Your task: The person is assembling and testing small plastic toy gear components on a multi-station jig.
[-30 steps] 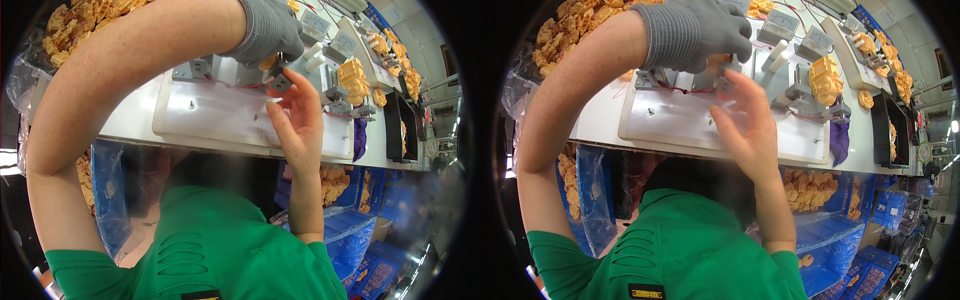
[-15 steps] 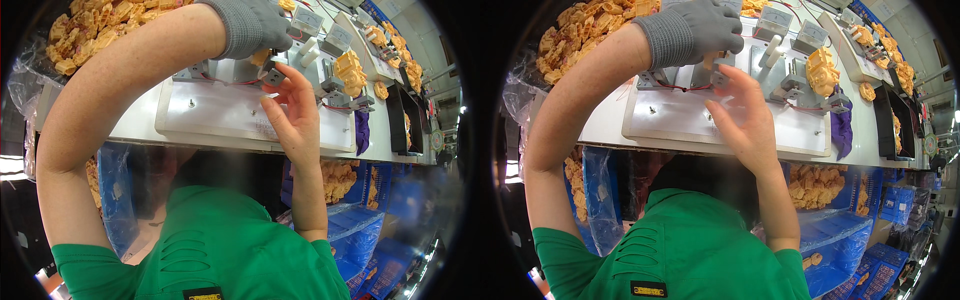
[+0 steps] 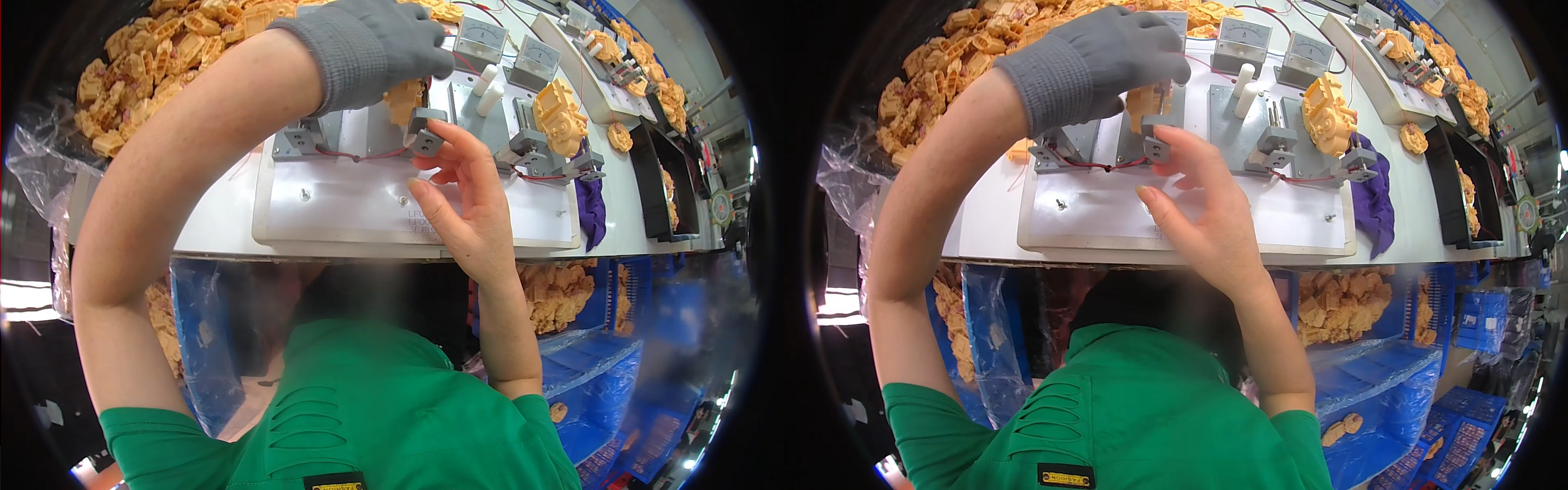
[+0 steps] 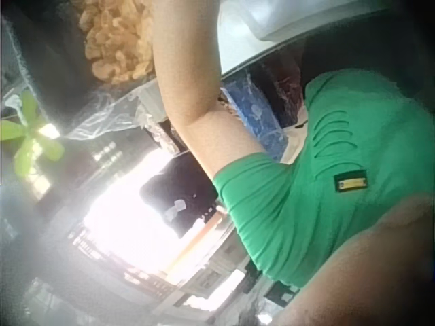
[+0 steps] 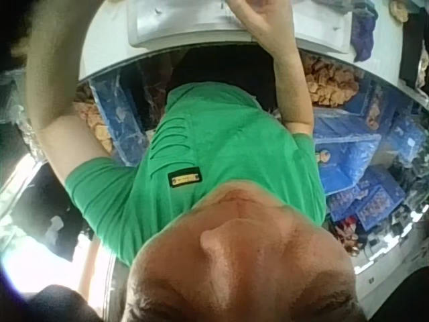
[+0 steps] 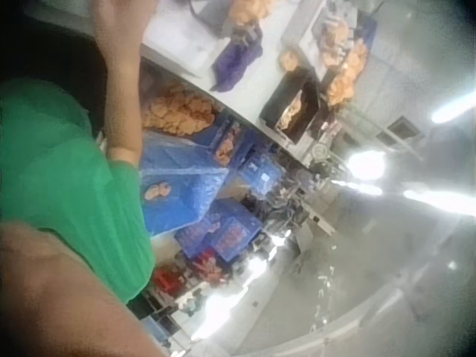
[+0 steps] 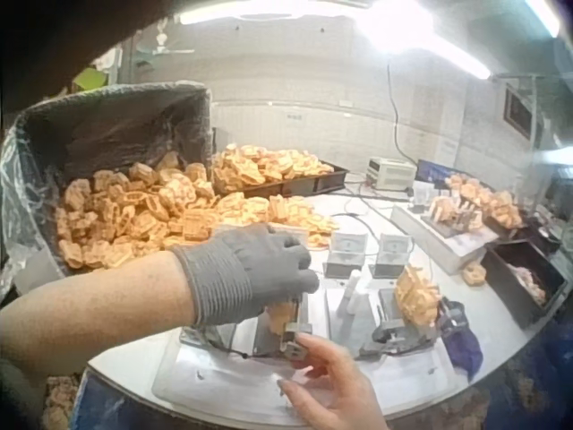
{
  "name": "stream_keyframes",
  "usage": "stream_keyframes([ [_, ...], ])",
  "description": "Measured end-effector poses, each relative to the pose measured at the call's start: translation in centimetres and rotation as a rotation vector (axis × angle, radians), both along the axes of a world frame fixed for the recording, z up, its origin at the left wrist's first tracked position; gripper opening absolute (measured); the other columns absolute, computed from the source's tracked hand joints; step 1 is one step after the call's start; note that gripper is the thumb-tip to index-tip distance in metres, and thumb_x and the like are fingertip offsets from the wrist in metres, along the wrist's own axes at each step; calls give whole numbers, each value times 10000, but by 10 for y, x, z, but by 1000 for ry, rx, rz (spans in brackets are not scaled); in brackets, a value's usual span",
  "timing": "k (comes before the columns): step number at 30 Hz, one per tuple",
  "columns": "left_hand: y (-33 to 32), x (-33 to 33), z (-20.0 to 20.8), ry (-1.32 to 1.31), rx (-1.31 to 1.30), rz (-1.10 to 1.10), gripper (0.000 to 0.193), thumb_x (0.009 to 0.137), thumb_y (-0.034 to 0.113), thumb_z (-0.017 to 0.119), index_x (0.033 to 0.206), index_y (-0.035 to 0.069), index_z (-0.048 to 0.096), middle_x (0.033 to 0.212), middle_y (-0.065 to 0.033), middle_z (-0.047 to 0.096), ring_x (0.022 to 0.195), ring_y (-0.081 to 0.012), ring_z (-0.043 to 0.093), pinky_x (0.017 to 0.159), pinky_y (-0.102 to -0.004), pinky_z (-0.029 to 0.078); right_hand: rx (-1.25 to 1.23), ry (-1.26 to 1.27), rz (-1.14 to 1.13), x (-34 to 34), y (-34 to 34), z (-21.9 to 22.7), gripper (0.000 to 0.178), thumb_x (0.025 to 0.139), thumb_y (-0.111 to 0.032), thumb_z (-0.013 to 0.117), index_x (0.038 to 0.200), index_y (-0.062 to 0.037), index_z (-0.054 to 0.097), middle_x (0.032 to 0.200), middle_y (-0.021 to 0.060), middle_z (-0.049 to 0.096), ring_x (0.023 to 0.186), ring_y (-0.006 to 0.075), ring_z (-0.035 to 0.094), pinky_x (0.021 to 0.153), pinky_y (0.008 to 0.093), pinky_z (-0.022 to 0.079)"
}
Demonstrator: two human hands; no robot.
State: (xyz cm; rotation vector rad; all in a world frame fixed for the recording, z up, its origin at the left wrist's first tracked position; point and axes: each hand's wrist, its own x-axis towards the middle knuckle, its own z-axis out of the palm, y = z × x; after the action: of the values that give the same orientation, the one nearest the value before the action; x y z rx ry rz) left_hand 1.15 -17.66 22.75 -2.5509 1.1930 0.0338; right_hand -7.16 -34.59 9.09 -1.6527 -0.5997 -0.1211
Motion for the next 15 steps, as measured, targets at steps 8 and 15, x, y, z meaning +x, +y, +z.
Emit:
stream_keyframes([
  [8, 44, 19, -23, -14, -503, 220, 451, 897, 93, 542, 1340, 146, 480, 1217, -145, 558, 1024, -287, 591, 934, -400, 486, -28, -37, -37, -2, -1, 2, 543, 838, -88, 707, 1339, -95, 499, 1229, 70, 592, 997, 170, 615, 833, 309, 486],
  [15, 17, 36, -27, 209, -816, 535, 600, 882, 350, 619, 1383, 68, 445, 1206, -171, 578, 989, -251, 579, 886, -344, 490, -54, -25, -36, -4, -3, 8, 554, 829, -38, 692, 1345, -58, 489, 1165, 74, 585, 1010, 143, 580, 861, 284, 466],
])
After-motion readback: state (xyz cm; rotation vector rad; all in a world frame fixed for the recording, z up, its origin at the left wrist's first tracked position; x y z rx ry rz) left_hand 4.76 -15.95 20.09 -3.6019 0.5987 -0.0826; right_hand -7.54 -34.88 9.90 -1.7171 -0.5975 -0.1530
